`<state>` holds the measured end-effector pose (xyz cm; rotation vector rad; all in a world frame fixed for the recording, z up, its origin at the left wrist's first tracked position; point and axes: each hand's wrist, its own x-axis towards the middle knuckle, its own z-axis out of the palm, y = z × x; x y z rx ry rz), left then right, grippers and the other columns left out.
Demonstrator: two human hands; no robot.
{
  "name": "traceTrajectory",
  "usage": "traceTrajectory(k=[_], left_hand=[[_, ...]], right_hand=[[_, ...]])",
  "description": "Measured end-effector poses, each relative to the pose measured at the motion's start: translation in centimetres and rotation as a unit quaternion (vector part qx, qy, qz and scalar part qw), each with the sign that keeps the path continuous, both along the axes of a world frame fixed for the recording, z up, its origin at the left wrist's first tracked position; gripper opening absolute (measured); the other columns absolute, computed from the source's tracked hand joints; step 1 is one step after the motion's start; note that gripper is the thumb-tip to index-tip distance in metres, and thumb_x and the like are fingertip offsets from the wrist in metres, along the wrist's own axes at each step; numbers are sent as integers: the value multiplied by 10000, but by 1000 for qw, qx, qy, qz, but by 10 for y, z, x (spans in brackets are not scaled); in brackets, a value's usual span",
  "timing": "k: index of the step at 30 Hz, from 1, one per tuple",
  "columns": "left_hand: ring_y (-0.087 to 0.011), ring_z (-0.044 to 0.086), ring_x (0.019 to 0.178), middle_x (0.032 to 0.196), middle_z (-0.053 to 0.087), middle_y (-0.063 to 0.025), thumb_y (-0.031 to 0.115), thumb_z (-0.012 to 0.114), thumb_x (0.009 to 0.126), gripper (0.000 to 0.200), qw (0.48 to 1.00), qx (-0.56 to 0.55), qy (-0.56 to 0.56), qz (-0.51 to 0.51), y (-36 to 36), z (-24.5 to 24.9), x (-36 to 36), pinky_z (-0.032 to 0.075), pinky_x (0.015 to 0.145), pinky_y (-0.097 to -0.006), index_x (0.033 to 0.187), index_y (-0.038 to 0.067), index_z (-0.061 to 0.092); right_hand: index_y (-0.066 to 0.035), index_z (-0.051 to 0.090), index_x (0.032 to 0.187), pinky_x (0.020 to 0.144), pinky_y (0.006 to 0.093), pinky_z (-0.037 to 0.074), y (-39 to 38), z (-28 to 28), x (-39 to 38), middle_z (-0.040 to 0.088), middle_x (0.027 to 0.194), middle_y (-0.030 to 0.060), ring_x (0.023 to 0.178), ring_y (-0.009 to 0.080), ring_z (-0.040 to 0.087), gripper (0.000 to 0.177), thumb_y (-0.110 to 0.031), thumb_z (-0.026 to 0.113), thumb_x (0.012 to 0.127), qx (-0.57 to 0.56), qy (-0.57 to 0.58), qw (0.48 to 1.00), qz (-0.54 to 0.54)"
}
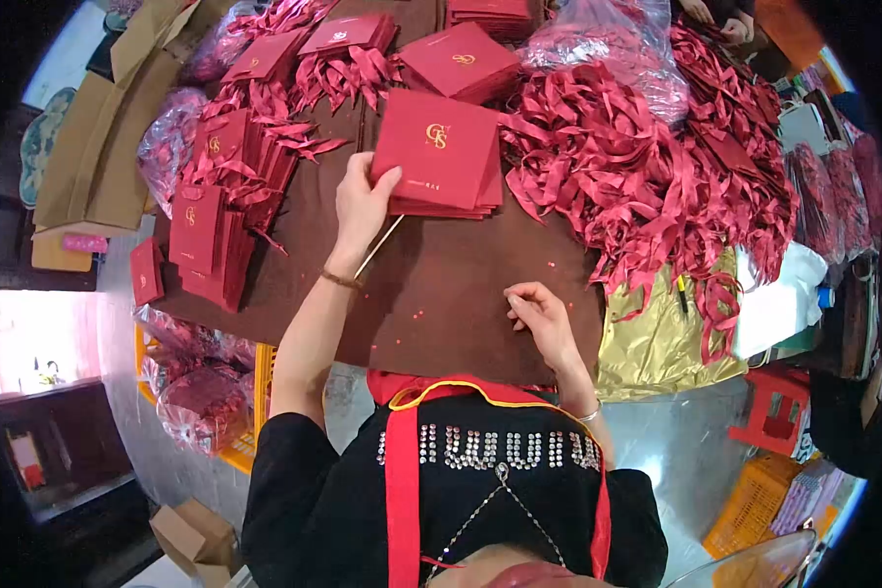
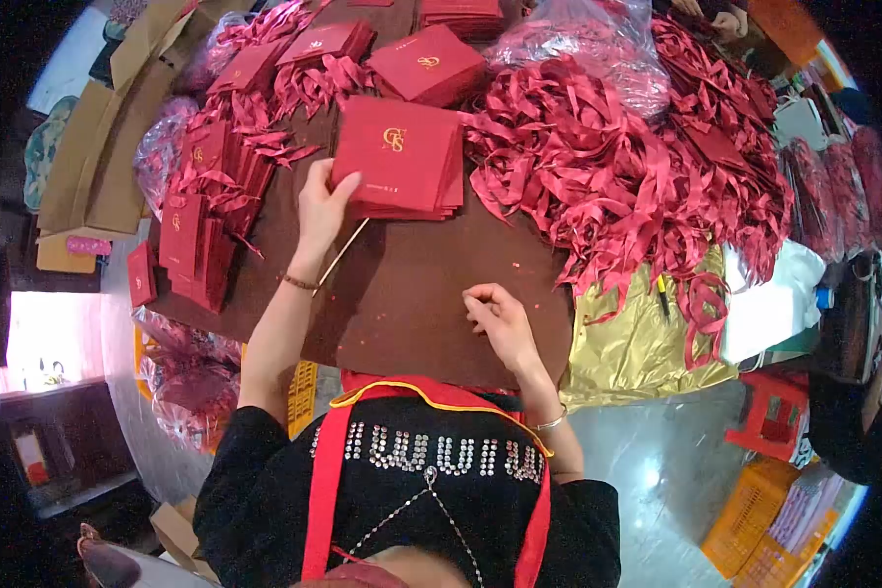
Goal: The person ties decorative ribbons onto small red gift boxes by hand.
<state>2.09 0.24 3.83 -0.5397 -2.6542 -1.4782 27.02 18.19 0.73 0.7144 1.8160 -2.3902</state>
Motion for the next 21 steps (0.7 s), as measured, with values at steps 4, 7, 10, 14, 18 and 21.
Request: traceTrajectory(k=[4,7,10,14,18,21], left_hand=[[-114,578,854,950,614,-42,84,583,873,205,909,303,-275,-78,-3,15,39,478,729,-251,1066,37,532],[-91,573,789,914,618,-36,79,597,867,206,893,264,-331,-155,-2,8,90,476,643,-226,1047,55,501],[-85,572,666,884,619,-38,83,605,863,189,876,167,-420,-165,-2,-13,130,453,536,-202,993,60,470],[-118,575,571,741,608,-67,133,642,843,224,928,7,-338,-156,-1,-12,144,444,496,-242,945,30,472],[-256,612,571,657,600,-136,271,651,831,293,952,-172,-172,-186,-4,-10,143,459,522,-364,894,28,500],[-351,616,644,718,626,-162,355,615,840,318,929,-287,-94,-215,1,3,142,463,566,-432,848,46,544]], right_hand=[[-51,518,1164,639,216,453,14,-6,6,570,1089,33,785,81,549,280,-225,500,946,2,18,1000,-20],[-94,386,1301,653,228,453,20,9,4,495,1216,53,816,102,546,393,-312,417,974,-103,65,979,-163],[-145,284,1375,704,247,452,31,7,8,445,1270,91,905,135,545,490,-378,411,963,-38,36,984,-172],[-37,517,1186,757,280,468,33,7,15,538,1107,84,860,153,574,383,-156,642,845,246,28,962,-117],[3,615,965,649,273,470,59,22,2,574,910,96,709,154,564,205,-107,661,798,431,71,879,-190],[-34,621,982,617,288,468,84,29,-12,584,927,110,663,204,572,217,-137,677,799,540,15,802,-256]])
